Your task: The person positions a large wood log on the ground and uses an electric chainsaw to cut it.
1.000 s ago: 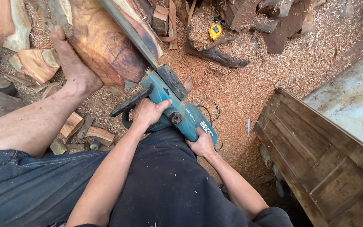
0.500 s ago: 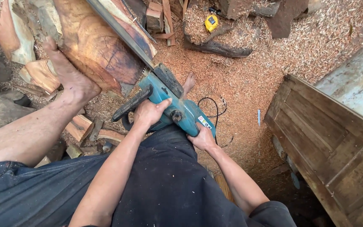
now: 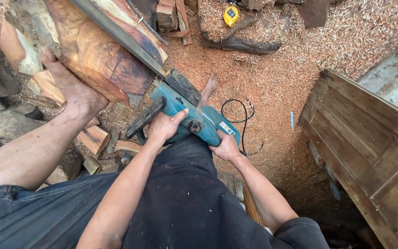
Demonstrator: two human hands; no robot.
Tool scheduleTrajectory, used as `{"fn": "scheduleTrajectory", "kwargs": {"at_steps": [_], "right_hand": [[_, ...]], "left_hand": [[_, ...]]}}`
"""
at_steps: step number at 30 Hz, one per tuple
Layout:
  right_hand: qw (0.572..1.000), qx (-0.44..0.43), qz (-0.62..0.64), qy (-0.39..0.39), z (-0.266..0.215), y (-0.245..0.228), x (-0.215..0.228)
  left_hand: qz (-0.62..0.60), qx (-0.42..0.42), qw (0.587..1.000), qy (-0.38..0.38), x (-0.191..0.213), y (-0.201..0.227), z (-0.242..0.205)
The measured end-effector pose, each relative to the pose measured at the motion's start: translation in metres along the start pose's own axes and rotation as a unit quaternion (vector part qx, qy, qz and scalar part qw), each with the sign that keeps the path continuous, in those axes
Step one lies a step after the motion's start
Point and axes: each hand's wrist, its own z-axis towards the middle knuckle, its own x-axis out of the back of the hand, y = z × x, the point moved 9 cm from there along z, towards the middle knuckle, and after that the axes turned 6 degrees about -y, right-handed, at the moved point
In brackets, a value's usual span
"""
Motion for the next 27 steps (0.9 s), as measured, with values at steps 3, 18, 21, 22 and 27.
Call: {"fn": "scheduleTrajectory", "kwargs": {"at_steps": [3,18,21,22,27], "right_hand": [[1.000,0.001,0.000,-0.002,0.003,0.004,-0.005],[1.000,0.003,-0.021,-0.002,0.016,0.010,-0.006],[1.000,0.007,-0.023,0.003,0.017,0.009,-0.002],[1.000,0.004,-0.025,-0.002,0.018,0.010,-0.001],[1.000,-0.001,-0.026,-0.011,0.022,0.014,-0.004]], "left_hand": [[0.001,0.006,1.000,-0.003,-0.001,-0.003,0.003],[-0.010,-0.002,0.998,-0.058,-0.004,-0.003,0.001],[-0.006,-0.006,0.997,-0.075,-0.008,-0.005,0.007],[-0.010,-0.011,0.997,-0.077,-0.008,-0.004,0.005],[-0.024,-0.010,0.997,-0.075,-0.007,0.000,-0.004]]}}
